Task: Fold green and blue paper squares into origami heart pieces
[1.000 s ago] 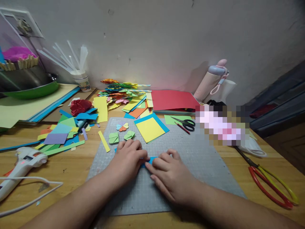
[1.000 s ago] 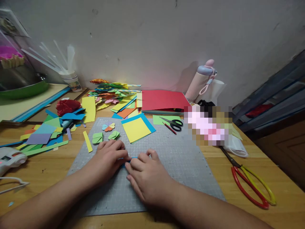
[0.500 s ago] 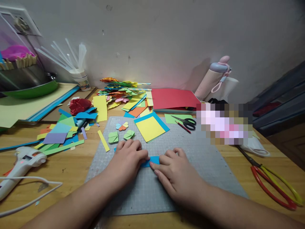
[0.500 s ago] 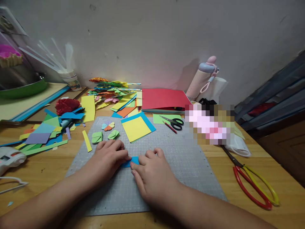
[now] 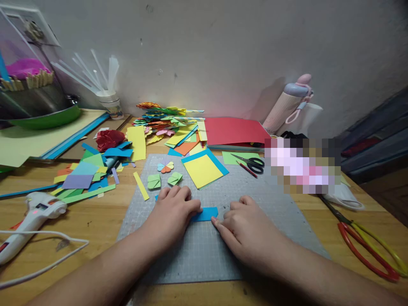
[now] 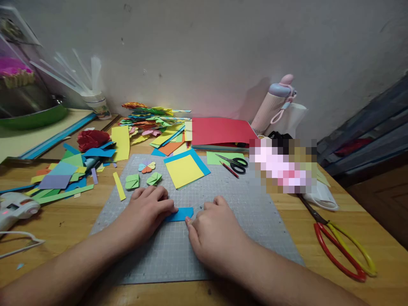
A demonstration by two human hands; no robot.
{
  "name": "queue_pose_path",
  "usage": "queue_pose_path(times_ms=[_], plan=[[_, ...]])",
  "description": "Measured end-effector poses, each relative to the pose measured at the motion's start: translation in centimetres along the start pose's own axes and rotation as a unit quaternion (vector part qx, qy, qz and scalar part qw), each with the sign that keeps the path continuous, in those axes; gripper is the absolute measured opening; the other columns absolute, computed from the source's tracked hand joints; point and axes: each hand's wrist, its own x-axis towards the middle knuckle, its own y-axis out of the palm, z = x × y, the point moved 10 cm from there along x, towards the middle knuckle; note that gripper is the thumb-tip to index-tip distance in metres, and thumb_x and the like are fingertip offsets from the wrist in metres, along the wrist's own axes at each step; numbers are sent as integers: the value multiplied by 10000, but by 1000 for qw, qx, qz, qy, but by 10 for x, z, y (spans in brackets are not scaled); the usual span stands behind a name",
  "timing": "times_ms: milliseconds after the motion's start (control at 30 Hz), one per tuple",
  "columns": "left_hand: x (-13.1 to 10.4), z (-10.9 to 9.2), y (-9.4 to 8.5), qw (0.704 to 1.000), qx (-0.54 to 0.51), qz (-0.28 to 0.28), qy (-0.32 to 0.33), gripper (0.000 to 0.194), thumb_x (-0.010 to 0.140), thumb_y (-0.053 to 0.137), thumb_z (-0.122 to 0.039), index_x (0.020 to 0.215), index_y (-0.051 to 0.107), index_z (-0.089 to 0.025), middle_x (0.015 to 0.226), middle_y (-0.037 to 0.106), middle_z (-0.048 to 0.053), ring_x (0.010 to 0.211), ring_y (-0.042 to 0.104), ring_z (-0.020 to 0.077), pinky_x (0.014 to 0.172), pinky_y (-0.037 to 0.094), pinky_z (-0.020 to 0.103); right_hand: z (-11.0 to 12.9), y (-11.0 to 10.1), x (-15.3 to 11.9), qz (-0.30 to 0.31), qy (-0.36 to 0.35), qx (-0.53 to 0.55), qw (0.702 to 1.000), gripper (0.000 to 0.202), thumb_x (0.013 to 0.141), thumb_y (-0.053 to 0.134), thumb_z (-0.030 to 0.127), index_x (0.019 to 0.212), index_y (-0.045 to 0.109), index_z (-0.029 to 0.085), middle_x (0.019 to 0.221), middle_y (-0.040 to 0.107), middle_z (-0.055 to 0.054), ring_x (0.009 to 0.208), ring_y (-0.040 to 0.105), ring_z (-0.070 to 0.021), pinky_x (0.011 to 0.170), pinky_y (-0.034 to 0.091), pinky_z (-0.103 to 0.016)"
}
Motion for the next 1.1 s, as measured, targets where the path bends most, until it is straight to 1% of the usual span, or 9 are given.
queue_pose_path(times_ms=[200,333,433,500,700,800,900,1000,1100], plan=[[-1,-1,0,1000,-4,7,-4,162,916,482,-283,882,640,-288,902,538,18,884,450,229,757,272,382,-3,3,0,3,-3,20,1000,384,901,444,221,562,616,163,587,656,-52,624,504,-186,674,260,-373],[-3,-2,-3,999,-39,15,-6,162,892,474,-227,879,631,-261,914,539,23,904,447,230,787,282,392,-5,-2,1,-86,-49,83,992,366,907,430,184,562,550,158,582,581,-18,645,479,-163,710,289,-351],[-4,-4,-6,997,-76,23,-8,165,812,494,-150,874,618,-239,924,532,26,912,445,230,821,283,408,-2,-2,5,-117,-90,117,982,131,863,555,270,840,616,157,839,619,-52,815,511,-201,770,324,-352],[-5,-6,-8,995,-96,26,-7,195,736,518,-110,868,608,-222,940,530,30,920,447,234,840,282,419,1,1,9,-117,-108,116,980,214,834,614,322,965,602,153,946,614,-72,877,508,-219,788,344,-357],[-5,-5,-10,985,-172,-9,-14,169,752,588,-197,918,603,-222,972,581,36,976,473,261,875,275,453,2,-5,11,-166,-135,155,964,213,911,463,218,811,638,147,778,610,-67,724,505,-184,683,369,-334],[-5,6,-3,951,-300,-7,-77,120,794,585,-286,877,603,-200,888,613,41,871,520,240,779,355,395,-20,-4,9,-160,-57,397,902,242,903,475,251,734,620,156,735,591,-39,691,515,-150,656,390,-291],[-7,8,11,863,-487,29,-134,193,816,561,-356,848,599,-169,821,625,45,763,546,202,686,405,327,-29,19,8,-87,47,596,797,312,877,523,369,652,571,157,627,509,9,584,454,-112,569,363,-246],[-6,-2,20,771,-617,67,-139,202,794,590,-356,805,605,-155,773,630,27,739,554,175,696,419,300,-23,38,6,-32,93,694,713,307,818,592,426,677,554,155,577,460,39,517,399,-87,506,319,-222],[-6,-10,23,711,-685,91,-130,203,754,643,-351,782,606,-153,756,637,15,746,565,164,731,427,295,-12,50,3,22,100,756,647,290,788,612,444,773,559,159,567,451,50,489,392,-82,473,310,-206]])
